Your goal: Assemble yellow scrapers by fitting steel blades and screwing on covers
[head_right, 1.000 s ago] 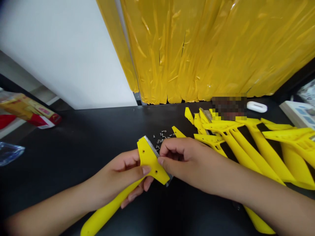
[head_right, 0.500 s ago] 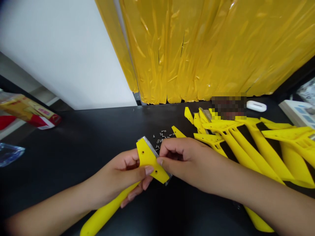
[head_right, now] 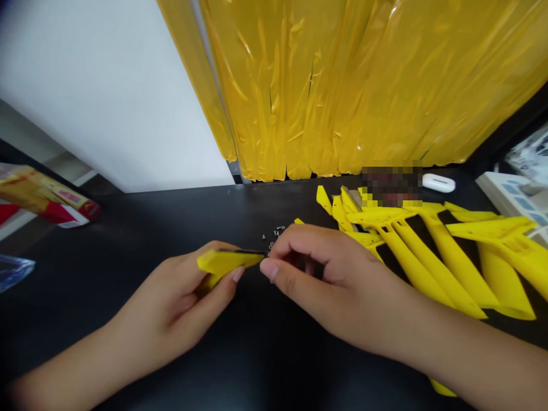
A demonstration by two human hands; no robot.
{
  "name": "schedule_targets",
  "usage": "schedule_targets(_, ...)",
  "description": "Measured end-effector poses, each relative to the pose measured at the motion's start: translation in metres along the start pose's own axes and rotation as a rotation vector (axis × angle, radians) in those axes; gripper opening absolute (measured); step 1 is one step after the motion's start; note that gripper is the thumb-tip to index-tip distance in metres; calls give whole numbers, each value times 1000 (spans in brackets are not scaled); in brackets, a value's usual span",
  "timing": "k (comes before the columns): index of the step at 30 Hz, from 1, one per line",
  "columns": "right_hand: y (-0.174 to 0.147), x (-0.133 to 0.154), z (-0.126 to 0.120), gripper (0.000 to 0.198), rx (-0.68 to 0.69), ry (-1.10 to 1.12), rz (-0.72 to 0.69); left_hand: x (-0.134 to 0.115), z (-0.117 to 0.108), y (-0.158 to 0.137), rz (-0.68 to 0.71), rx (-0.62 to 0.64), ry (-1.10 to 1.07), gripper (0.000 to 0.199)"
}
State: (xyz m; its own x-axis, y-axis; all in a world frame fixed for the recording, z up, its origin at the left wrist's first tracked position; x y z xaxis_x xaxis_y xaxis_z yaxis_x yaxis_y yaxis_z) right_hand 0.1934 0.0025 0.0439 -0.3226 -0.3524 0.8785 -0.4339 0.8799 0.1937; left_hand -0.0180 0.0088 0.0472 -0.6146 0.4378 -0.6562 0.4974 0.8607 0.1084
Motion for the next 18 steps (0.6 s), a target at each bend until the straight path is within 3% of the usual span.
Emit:
schedule_targets(4, -7, -6, 17, 42, 174, 362, 241, -17, 11, -7, 289, -154, 672, 25)
schedule_targets(8, -11, -11, 31, 41, 213, 555, 409, -26, 26, -10, 338, -192, 913, 39)
schedule_targets(11, -11, -14, 32, 40, 191, 579, 408, -28, 23, -11, 336, -265, 899, 40)
schedule_targets(14, -10, -17, 26, 35, 182, 466, 334, -27, 11, -13, 322, -365, 782, 46)
schedule_targets(16, -8, -19, 19, 34, 172, 356, 281, -22, 1, -13, 246, -373, 599, 59)
schedule_targets(18, -5, -19, 13, 34, 185, 277, 231, -11, -6, -8, 78, -272, 288, 72)
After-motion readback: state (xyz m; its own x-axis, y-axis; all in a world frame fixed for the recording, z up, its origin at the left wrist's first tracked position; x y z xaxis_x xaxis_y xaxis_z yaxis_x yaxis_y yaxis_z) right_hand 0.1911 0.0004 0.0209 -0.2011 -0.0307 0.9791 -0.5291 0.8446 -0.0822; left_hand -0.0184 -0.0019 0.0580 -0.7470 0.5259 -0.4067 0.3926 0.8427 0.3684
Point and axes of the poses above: each hand's wrist, its own y-axis towards the middle knuckle, its own z-axis out of the palm, x = y × z, the point moved 5 cm from there along y, towards the middle knuckle, and after that the axes turned 12 degrees about -z, right-handed, at the moved point
